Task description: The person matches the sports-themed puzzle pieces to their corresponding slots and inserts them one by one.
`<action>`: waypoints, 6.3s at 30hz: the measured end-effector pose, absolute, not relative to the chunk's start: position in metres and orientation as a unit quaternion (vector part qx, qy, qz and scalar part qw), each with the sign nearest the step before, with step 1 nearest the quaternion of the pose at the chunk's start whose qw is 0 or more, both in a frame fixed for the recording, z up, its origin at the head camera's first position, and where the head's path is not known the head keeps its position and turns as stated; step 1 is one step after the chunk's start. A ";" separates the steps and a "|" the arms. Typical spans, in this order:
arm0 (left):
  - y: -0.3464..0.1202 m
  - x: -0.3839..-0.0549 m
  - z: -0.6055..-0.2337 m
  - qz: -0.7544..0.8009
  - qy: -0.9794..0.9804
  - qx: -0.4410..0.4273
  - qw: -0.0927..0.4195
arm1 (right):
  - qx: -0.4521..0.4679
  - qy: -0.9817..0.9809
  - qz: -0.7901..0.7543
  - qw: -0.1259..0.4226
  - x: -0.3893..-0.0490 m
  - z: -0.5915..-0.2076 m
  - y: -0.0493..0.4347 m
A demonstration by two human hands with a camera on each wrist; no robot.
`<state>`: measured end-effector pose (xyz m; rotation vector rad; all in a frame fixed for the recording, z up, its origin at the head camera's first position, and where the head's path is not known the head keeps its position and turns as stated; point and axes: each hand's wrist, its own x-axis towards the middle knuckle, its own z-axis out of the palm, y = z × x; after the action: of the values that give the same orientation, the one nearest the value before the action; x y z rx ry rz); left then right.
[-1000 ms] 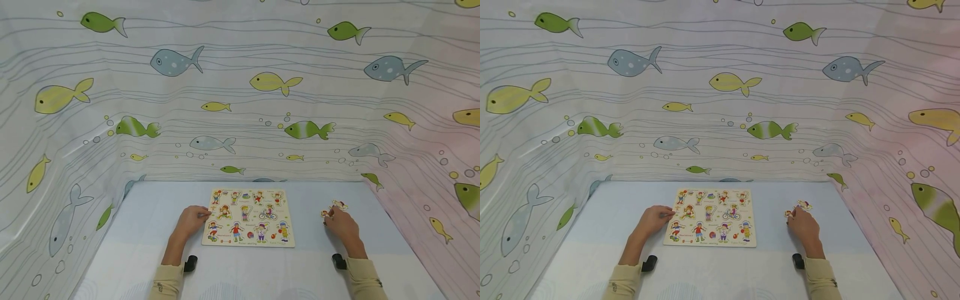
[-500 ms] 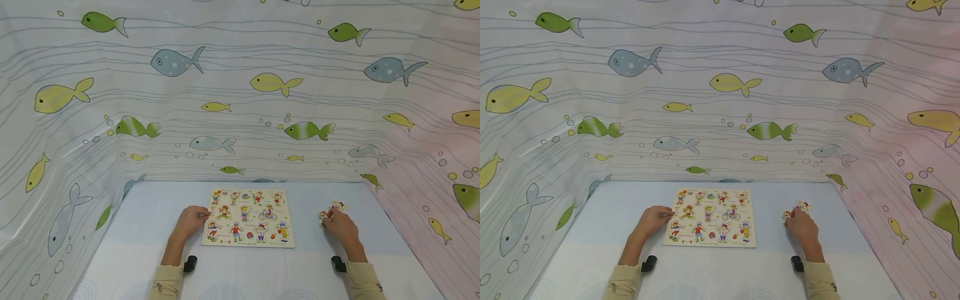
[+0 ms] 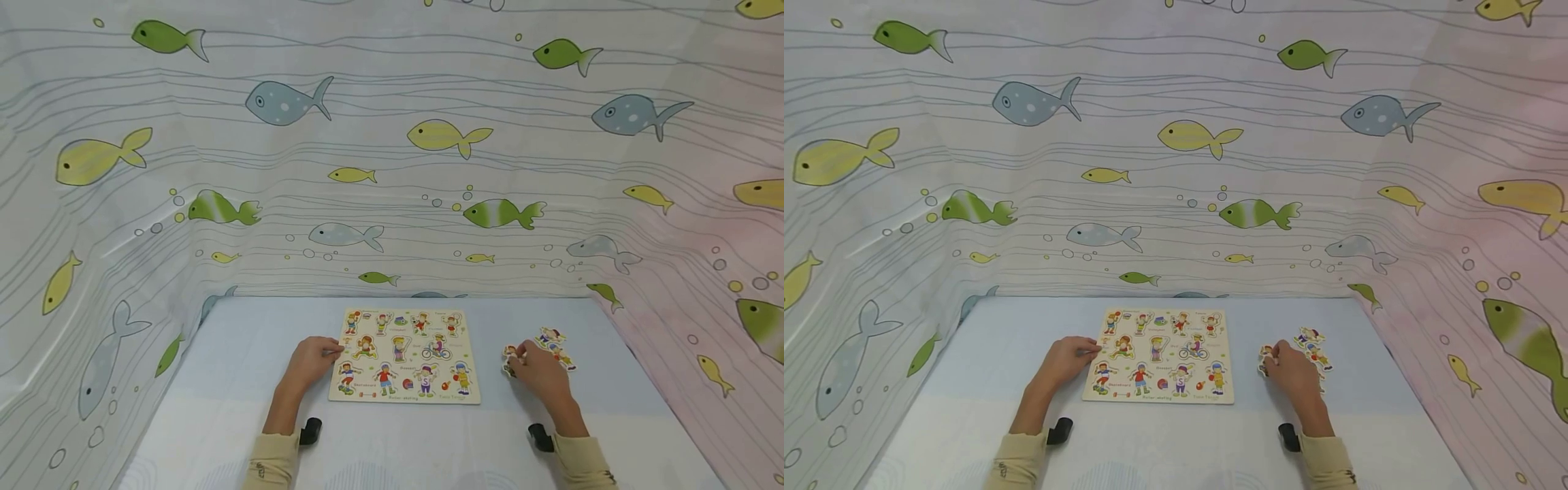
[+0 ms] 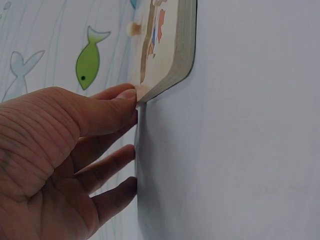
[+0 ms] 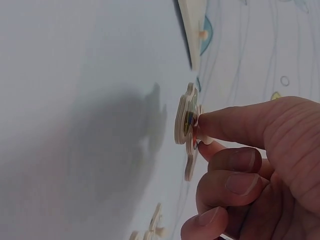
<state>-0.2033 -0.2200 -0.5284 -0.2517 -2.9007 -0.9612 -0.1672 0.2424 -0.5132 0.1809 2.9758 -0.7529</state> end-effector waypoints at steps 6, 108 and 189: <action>-0.221 -0.203 -0.527 -0.313 -0.945 -0.081 0.040 | 0.059 0.970 -0.231 0.044 -0.166 -0.515 0.232; -0.222 -0.203 -0.525 -0.309 -0.946 -0.092 0.039 | -0.247 0.944 -0.204 0.075 -0.185 -0.508 -0.038; -0.220 -0.202 -0.528 -0.318 -0.944 -0.083 0.034 | -0.255 0.940 -0.225 -0.009 -0.148 -0.502 0.032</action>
<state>-0.2024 -0.2200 -0.5279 -0.2561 -2.9022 -0.9771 -0.1482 0.0324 -0.5021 -0.8068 2.9702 -0.7107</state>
